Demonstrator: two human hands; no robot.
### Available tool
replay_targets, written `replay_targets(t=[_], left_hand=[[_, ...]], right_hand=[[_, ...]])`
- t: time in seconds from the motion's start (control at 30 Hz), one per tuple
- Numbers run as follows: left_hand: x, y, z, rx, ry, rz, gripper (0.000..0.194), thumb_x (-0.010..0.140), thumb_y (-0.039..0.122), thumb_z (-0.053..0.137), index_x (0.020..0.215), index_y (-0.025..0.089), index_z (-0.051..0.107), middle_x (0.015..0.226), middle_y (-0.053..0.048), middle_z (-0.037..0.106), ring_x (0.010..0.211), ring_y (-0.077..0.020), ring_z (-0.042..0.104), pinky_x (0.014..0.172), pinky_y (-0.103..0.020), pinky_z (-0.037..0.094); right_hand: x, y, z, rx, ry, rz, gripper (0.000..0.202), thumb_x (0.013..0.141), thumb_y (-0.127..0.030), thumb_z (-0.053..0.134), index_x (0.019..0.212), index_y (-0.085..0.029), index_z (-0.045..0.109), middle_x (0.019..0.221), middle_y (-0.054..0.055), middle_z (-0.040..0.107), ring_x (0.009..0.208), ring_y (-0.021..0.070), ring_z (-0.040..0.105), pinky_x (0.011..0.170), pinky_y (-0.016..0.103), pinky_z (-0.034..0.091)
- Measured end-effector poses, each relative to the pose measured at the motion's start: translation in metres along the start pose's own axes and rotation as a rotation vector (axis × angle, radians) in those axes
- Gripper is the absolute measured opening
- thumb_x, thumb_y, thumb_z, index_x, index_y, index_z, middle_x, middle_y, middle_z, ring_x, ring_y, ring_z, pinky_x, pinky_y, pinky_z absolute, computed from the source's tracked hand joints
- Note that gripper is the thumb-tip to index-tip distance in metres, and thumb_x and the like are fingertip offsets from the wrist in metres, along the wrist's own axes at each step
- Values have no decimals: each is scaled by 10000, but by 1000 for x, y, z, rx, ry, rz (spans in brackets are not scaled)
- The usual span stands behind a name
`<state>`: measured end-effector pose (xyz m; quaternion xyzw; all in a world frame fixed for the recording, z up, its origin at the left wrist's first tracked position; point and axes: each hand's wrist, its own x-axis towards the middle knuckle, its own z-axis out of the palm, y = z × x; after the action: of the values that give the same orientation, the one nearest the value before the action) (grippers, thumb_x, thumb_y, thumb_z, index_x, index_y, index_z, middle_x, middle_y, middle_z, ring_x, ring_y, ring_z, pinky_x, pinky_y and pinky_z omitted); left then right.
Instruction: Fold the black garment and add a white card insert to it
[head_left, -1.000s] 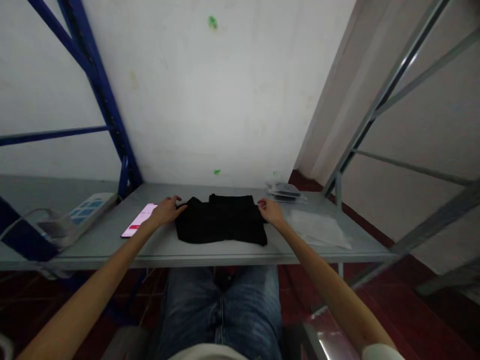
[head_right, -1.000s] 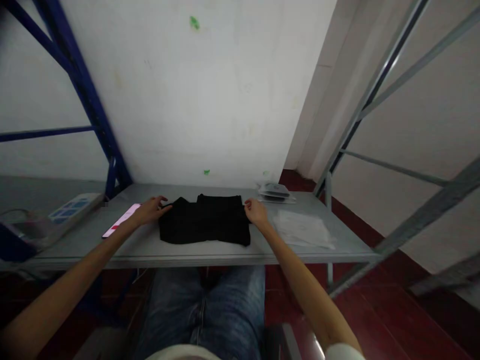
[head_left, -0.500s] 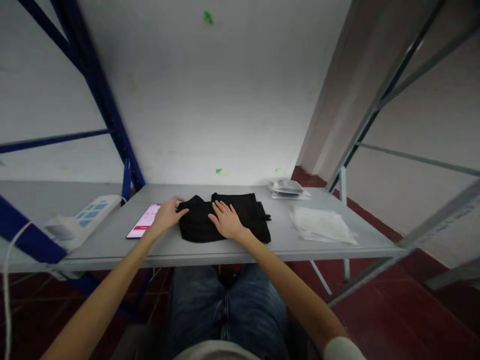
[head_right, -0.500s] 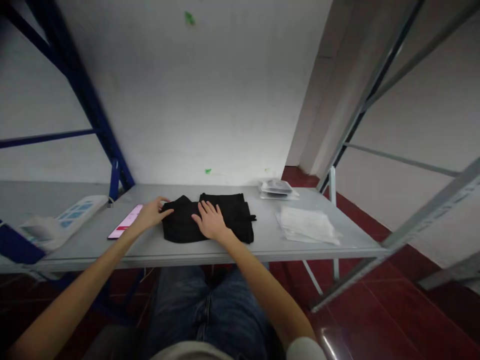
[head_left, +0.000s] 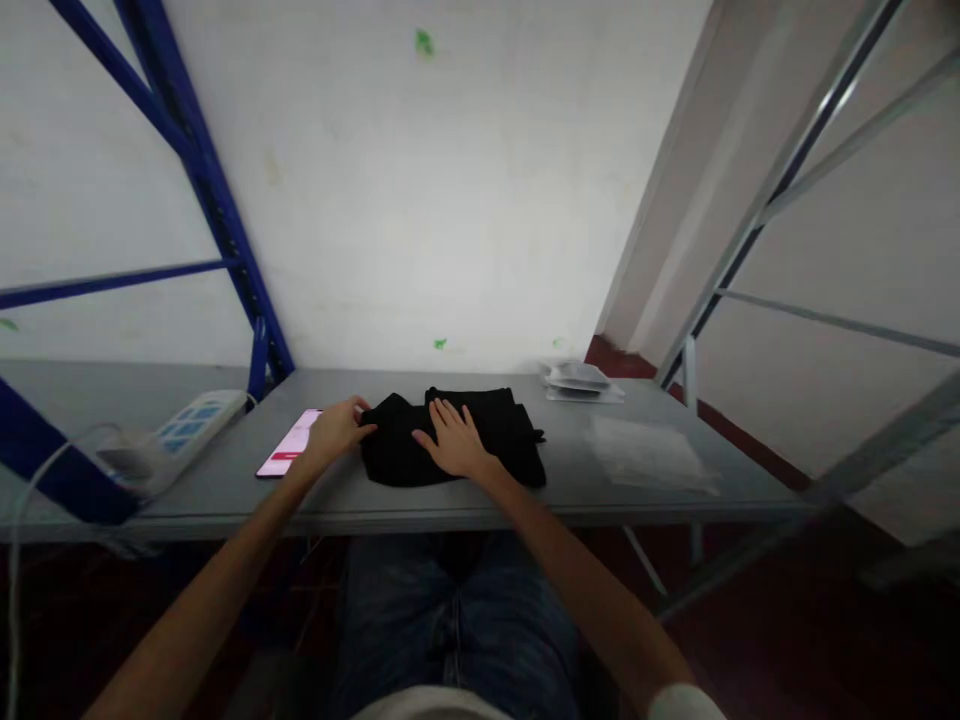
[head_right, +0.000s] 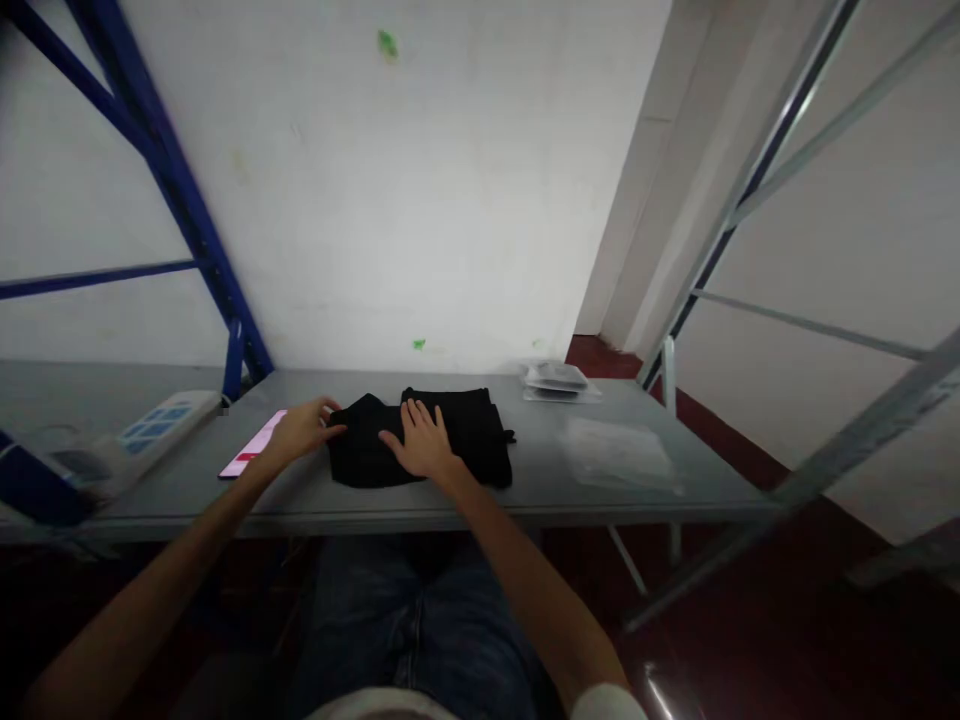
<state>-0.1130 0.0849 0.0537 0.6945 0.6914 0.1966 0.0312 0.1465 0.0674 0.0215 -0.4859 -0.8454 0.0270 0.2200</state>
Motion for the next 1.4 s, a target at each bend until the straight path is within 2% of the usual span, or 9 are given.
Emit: replay_targets(t=[0.37,0.53,0.67,0.87,1.1,1.2,1.3,1.33,1.4], left_hand=[[5,19,-13,-139,93,97,403,791,292,662,1189,235,631,832,-3,710,828,-236,699,778,-340,518],[23,38,-21,-551,50,-89,484,670,251,757,1128,200,607,878,-13,688,757,-201,695,682,-320,573],[35,75,-20,-873,107,-159,543,612,226,818,1100,188,583,925,-24,679,772,-179,692,651,-293,577],[39,142,7,-799,126,-34,495,637,136,790,1071,213,567,870,7,671,763,-166,680,689,-286,557],[15,200,54,-767,40,121,440,658,158,837,1019,218,594,743,25,673,725,-174,673,743,-307,538],[-2,195,53,-736,111,181,274,846,316,734,1068,229,599,759,2,690,750,-190,689,779,-318,535],[-16,163,40,-497,272,82,243,972,416,550,1106,223,613,830,-57,717,832,-242,713,799,-350,521],[-20,150,35,-361,270,15,302,974,483,532,1079,217,632,855,-88,725,872,-284,718,787,-373,516],[-25,126,28,-135,101,-60,452,901,654,576,916,213,673,898,-141,741,944,-361,717,772,-400,509]], right_hand=[[4,-11,21,50,11,35,891,1029,-733,255,1626,-73,310,1677,194,314,1578,298,256,1286,537,137],[3,-11,19,67,15,33,998,975,-812,308,1622,-52,305,1672,209,315,1579,307,251,1289,543,127],[3,-15,16,77,20,39,1048,936,-853,347,1625,-66,307,1664,221,328,1579,311,255,1290,533,128],[-23,-3,1,28,72,72,1118,895,-873,425,1591,0,354,1634,277,353,1565,347,283,1291,512,142],[-75,54,-38,-91,199,176,920,989,-712,460,1593,-25,364,1598,272,424,1526,365,360,1248,533,275],[-84,76,-49,-116,265,183,786,1039,-609,427,1596,-58,368,1585,254,456,1511,349,390,1224,540,324],[-87,91,-53,-118,302,215,683,1068,-522,393,1573,-63,410,1555,243,500,1480,331,438,1204,517,365],[-87,94,-54,-115,305,229,664,1073,-500,383,1560,-52,427,1547,244,509,1472,330,449,1201,510,372],[-85,97,-54,-107,303,248,639,1078,-467,366,1535,-29,456,1539,247,518,1462,332,460,1200,502,376]])
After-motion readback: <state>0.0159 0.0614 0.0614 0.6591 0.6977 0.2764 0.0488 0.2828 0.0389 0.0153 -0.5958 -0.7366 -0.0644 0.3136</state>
